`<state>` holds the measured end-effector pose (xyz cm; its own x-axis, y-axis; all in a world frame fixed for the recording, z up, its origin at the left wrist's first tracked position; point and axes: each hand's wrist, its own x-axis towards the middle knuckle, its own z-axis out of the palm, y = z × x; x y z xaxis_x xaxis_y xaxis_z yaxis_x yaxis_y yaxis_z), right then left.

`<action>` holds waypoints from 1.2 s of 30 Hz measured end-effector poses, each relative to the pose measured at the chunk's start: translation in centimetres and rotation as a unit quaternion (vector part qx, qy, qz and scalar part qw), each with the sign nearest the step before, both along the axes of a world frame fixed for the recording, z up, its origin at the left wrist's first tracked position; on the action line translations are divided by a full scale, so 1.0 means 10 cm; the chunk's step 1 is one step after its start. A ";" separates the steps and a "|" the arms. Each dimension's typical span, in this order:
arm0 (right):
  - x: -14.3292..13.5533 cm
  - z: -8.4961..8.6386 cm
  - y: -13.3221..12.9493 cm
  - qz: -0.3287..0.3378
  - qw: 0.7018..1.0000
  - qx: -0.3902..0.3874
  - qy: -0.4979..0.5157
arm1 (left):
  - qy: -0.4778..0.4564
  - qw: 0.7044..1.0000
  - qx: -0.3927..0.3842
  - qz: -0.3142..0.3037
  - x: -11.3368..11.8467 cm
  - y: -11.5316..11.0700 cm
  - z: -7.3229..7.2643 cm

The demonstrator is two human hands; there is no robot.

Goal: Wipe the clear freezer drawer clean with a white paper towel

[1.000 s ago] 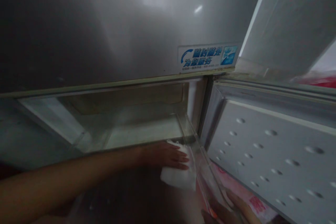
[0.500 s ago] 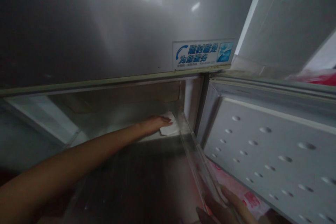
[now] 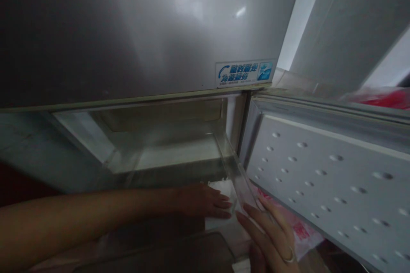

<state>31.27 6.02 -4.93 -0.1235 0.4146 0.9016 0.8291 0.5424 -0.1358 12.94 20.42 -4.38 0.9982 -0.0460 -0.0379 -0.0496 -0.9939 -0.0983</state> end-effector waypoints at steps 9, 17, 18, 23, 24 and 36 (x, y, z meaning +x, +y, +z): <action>-0.06 0.01 -0.01 0.015 0.999 0.003 0.052 | 0.044 0.992 -0.110 0.030 -0.01 0.63 0.08; -0.12 -0.08 0.02 -0.015 0.995 0.018 0.092 | 0.012 0.979 -0.047 0.198 0.07 1.62 0.10; -0.12 -0.08 0.03 -0.016 0.996 0.023 0.087 | 0.006 0.977 -0.045 0.206 0.10 1.68 0.08; -0.12 -0.08 0.06 -0.019 0.997 0.032 0.064 | 0.004 0.970 -0.046 0.240 0.12 1.70 0.00; -0.12 -0.08 0.06 -0.015 0.997 0.033 0.063 | 0.009 0.969 -0.049 0.242 0.11 1.65 0.00; -0.01 -0.03 0.03 -0.005 0.999 0.021 0.030 | 0.073 0.989 -0.105 0.068 0.06 0.25 0.16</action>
<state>31.18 6.30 -5.19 -0.0640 0.3779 0.9236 0.8251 0.5406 -0.1640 13.58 22.91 -2.81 0.9802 0.0667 -0.1865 0.0883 -0.9901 0.1095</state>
